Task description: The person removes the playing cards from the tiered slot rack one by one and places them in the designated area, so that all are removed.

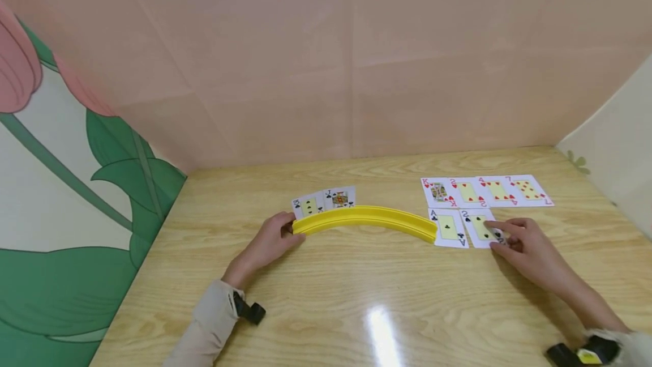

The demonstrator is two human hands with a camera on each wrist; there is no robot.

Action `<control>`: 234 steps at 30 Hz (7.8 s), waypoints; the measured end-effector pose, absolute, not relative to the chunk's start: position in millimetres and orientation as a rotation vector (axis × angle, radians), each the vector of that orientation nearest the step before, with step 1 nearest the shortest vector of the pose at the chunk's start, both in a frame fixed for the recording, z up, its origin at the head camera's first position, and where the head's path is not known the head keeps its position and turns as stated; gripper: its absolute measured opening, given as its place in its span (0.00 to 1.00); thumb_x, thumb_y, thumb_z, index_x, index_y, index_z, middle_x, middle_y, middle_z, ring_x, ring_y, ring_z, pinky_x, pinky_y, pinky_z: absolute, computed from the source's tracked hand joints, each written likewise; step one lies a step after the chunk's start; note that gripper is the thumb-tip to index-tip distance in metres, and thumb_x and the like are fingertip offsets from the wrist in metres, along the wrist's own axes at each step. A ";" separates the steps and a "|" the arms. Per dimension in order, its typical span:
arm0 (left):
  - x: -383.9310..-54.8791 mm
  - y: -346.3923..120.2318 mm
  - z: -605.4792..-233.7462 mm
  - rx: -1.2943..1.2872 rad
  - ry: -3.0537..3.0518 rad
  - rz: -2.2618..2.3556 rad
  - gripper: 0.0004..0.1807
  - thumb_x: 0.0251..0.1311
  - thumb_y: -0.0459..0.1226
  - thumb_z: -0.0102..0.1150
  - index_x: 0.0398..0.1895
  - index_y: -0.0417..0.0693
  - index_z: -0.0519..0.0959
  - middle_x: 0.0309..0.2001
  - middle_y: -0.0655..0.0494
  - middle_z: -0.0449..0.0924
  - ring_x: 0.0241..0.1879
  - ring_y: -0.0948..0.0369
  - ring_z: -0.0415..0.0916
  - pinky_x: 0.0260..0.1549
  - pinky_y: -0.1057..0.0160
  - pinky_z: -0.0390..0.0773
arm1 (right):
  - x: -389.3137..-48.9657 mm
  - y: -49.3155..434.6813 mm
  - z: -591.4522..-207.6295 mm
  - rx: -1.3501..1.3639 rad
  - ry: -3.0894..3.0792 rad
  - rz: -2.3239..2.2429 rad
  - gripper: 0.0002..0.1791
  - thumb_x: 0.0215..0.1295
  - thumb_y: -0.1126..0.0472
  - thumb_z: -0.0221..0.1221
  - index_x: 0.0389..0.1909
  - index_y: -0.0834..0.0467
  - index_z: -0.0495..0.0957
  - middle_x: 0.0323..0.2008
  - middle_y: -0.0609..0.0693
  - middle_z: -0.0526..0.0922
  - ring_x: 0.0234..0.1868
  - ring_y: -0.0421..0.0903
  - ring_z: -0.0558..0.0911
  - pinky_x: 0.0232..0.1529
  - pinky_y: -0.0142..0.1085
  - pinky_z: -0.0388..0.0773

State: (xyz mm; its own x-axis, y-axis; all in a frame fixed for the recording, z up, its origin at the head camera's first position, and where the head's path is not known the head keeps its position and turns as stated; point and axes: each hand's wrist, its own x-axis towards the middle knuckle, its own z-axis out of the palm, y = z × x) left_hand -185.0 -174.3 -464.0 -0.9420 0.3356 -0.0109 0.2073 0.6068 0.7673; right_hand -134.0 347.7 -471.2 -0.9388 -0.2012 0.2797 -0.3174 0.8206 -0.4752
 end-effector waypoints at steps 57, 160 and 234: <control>-186.2 -169.7 -464.4 0.506 2.672 1.260 0.24 0.63 0.38 0.66 0.61 0.42 0.76 0.48 0.54 0.78 0.41 0.60 0.73 0.39 0.62 0.74 | -158.3 187.9 -382.7 0.850 -2.653 0.836 0.19 0.68 0.64 0.62 0.59 0.58 0.76 0.59 0.56 0.71 0.56 0.54 0.72 0.45 0.50 0.80; -187.7 -169.4 -468.2 0.491 2.696 1.238 0.23 0.63 0.37 0.66 0.61 0.43 0.76 0.47 0.55 0.77 0.41 0.59 0.71 0.38 0.62 0.72 | -178.8 166.6 -387.8 0.683 -2.495 1.109 0.06 0.66 0.68 0.62 0.43 0.60 0.79 0.32 0.48 0.86 0.33 0.42 0.84 0.38 0.37 0.81; -196.9 -170.5 -474.0 0.510 2.715 1.222 0.25 0.63 0.37 0.67 0.62 0.42 0.76 0.46 0.54 0.78 0.40 0.59 0.71 0.38 0.61 0.72 | -122.9 387.1 -461.2 -0.035 -2.642 1.163 0.08 0.68 0.68 0.56 0.45 0.59 0.80 0.30 0.34 0.81 0.30 0.33 0.72 0.27 0.28 0.65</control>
State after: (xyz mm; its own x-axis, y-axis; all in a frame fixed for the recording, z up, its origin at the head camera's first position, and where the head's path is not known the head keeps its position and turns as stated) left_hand -196.9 -170.5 -474.0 -0.9358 0.3515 0.0275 0.2537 0.6171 0.7449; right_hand -122.9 387.1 -461.2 -0.9674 0.1232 0.2213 -0.0799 0.6805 -0.7284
